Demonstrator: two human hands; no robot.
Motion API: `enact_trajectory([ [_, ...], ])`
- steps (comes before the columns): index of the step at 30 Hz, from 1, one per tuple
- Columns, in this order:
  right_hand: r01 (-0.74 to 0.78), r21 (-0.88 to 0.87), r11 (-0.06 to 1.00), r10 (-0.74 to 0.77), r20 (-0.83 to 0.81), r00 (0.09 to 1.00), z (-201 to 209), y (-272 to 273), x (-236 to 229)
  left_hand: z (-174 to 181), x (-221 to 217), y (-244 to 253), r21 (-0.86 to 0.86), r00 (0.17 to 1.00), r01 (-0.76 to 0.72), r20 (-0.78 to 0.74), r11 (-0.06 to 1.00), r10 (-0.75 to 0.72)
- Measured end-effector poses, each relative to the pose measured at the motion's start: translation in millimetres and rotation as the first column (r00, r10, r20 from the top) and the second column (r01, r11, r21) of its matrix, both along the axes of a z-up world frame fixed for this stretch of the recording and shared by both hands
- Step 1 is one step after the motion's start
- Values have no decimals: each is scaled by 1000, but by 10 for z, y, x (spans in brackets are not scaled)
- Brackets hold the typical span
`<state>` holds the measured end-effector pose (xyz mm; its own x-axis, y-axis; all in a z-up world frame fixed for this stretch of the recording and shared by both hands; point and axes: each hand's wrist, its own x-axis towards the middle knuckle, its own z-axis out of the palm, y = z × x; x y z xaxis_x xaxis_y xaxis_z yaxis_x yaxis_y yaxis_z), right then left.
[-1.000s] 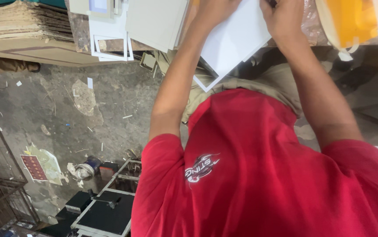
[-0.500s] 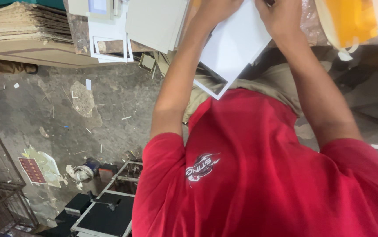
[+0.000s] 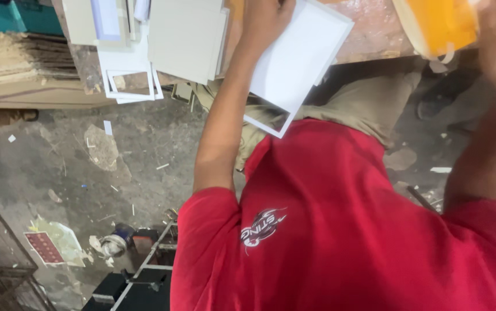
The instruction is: The person assembles small white cardboard frames by folding flaps and securing them with clear tape. They handle each frame one at a time, apply tape to the edges, and place the finished frames into a stack on the table.
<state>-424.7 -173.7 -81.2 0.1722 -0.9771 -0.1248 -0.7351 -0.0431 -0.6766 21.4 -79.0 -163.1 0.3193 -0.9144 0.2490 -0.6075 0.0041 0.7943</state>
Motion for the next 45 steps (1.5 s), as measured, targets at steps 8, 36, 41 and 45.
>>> enact_trajectory([
  [8, -283, -86, 955, 291, 97, 952, -773, -364, -618, 420, -6, 90, -115, 999, 36, 43, 993, -31],
  [36, 3, 216, 976, -107, 467, 878, 500, 288, 11, 639, -29, 117, -107, 999, 49, 17, 993, -48],
  [41, -34, 251, 967, -171, 742, 648, 608, 366, 53, 608, 0, 116, -81, 998, 65, -22, 995, -67],
  [45, 11, 313, 950, -252, 744, 618, 665, 424, 35, 573, -2, 103, -113, 999, 49, 16, 992, -48],
])
